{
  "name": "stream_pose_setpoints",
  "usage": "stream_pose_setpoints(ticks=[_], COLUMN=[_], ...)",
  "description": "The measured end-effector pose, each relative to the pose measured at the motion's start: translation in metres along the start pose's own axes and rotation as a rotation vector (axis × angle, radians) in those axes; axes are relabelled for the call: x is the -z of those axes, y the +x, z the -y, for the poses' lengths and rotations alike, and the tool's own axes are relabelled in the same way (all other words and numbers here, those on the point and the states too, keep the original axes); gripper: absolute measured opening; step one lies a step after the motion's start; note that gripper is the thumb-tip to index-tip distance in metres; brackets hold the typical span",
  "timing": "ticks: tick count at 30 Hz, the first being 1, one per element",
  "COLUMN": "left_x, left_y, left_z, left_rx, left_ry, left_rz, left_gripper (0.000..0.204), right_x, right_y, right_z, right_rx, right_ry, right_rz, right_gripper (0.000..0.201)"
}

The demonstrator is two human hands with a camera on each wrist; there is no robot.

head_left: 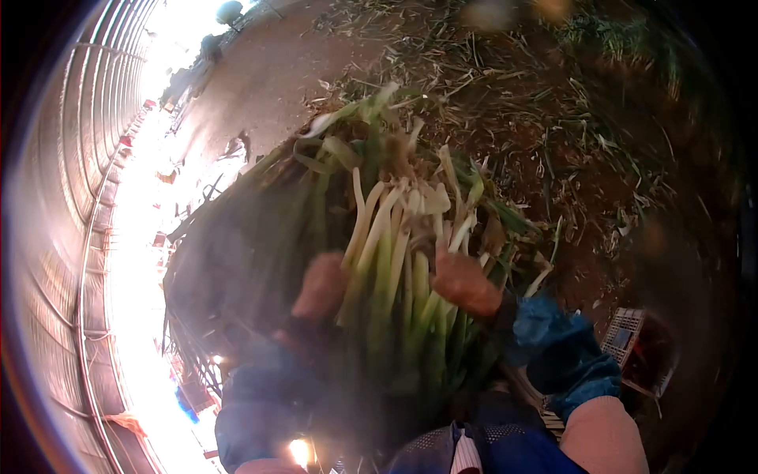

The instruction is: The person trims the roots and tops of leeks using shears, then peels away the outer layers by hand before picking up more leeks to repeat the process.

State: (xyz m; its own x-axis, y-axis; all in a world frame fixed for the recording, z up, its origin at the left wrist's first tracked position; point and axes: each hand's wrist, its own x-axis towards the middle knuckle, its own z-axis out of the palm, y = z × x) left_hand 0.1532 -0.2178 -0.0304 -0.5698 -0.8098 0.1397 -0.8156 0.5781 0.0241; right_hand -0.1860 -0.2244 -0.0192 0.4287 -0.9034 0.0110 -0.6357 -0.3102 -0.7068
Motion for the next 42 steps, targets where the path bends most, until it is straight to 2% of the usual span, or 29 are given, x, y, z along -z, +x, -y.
stream_pose_setpoints(ticks=[2,3,4,5,6,7,9,12,15,18,20,21,23,25,27,28,30,31,33,35,36,38,39,42], left_x=[0.075,0.095,0.081,0.049,0.038,0.035,0.017,0.021,0.022,0.021,0.050,0.070,0.100,0.114,0.094,0.049,0.021,0.024,0.028,0.026,0.037,0.081,0.088,0.097], left_y=[0.063,0.075,0.059,0.038,0.036,0.039,0.050,0.053,0.031,0.010,0.012,0.019,0.030,0.049,0.048,0.031,0.016,0.022,0.022,0.015,0.027,0.055,0.050,0.042], left_z=[0.005,0.017,0.049,0.099,0.109,0.111,0.087,0.056,0.009,-0.044,-0.069,-0.073,-0.081,-0.072,-0.049,-0.016,0.000,0.001,0.012,0.036,0.024,-0.019,-0.029,-0.039], left_rx=[0.097,0.307,0.377,0.441,0.518,0.595,0.783,0.637,0.588,0.646,0.803,0.767,0.679,0.580,0.389,0.251,0.289,0.466,0.441,0.012,0.355,1.061,0.950,0.668], left_ry=[0.500,0.677,0.599,0.523,0.527,0.531,0.701,1.104,0.785,0.582,0.212,0.102,-0.129,-0.183,-0.066,0.069,-0.122,-0.443,-0.532,-0.074,-0.364,-0.929,-0.808,-0.566], left_rz=[-0.072,0.228,0.178,0.128,0.107,0.087,0.118,0.185,0.168,0.126,0.347,0.384,0.469,0.575,0.454,0.280,0.031,-0.044,-0.022,0.147,0.195,0.274,0.234,0.148], left_gripper=[0.018,0.019,0.020,0.020,0.020,0.020,0.020,0.020,0.021,0.025,0.029,0.031,0.036,0.037,0.036,0.035,0.032,0.031,0.032,0.036,0.039,0.043,0.042,0.038], right_x=[0.005,0.008,0.006,0.004,0.004,0.008,0.015,0.007,0.021,0.028,0.021,0.018,0.013,0.016,0.013,0.009,-0.016,-0.023,-0.033,-0.025,-0.019,-0.018,-0.019,-0.003], right_y=[-0.013,-0.017,-0.020,-0.022,-0.021,-0.021,-0.024,-0.028,-0.026,-0.031,-0.033,-0.033,-0.026,-0.026,-0.035,-0.041,-0.049,-0.050,-0.056,-0.057,-0.053,-0.050,-0.051,-0.048], right_z=[0.015,0.020,0.018,0.014,0.011,0.016,0.026,0.025,0.049,0.077,0.083,0.085,0.072,0.063,0.054,0.049,0.028,0.017,0.006,0.016,0.023,0.027,0.030,0.049], right_rx=[-0.068,-0.100,-0.094,-0.091,-0.087,-0.126,-0.205,-0.112,0.020,0.025,0.106,0.150,0.103,0.122,0.189,0.212,0.217,0.243,0.247,0.172,0.118,0.120,0.122,0.034], right_ry=[0.045,0.064,0.067,0.074,0.079,0.070,0.056,0.006,-0.072,0.077,0.017,-0.015,0.053,0.081,0.068,0.060,0.040,-0.075,-0.181,-0.071,0.031,0.005,-0.005,0.106], right_rz=[0.107,0.162,0.173,0.181,0.184,0.204,0.245,0.147,0.194,0.209,0.235,0.242,0.284,0.272,0.196,0.150,0.025,0.007,0.005,0.044,0.067,0.062,0.062,0.198], right_gripper=[0.063,0.063,0.064,0.064,0.065,0.064,0.062,0.063,0.055,0.042,0.035,0.032,0.052,0.063,0.064,0.064,0.067,0.067,0.069,0.071,0.071,0.072,0.072,0.054])
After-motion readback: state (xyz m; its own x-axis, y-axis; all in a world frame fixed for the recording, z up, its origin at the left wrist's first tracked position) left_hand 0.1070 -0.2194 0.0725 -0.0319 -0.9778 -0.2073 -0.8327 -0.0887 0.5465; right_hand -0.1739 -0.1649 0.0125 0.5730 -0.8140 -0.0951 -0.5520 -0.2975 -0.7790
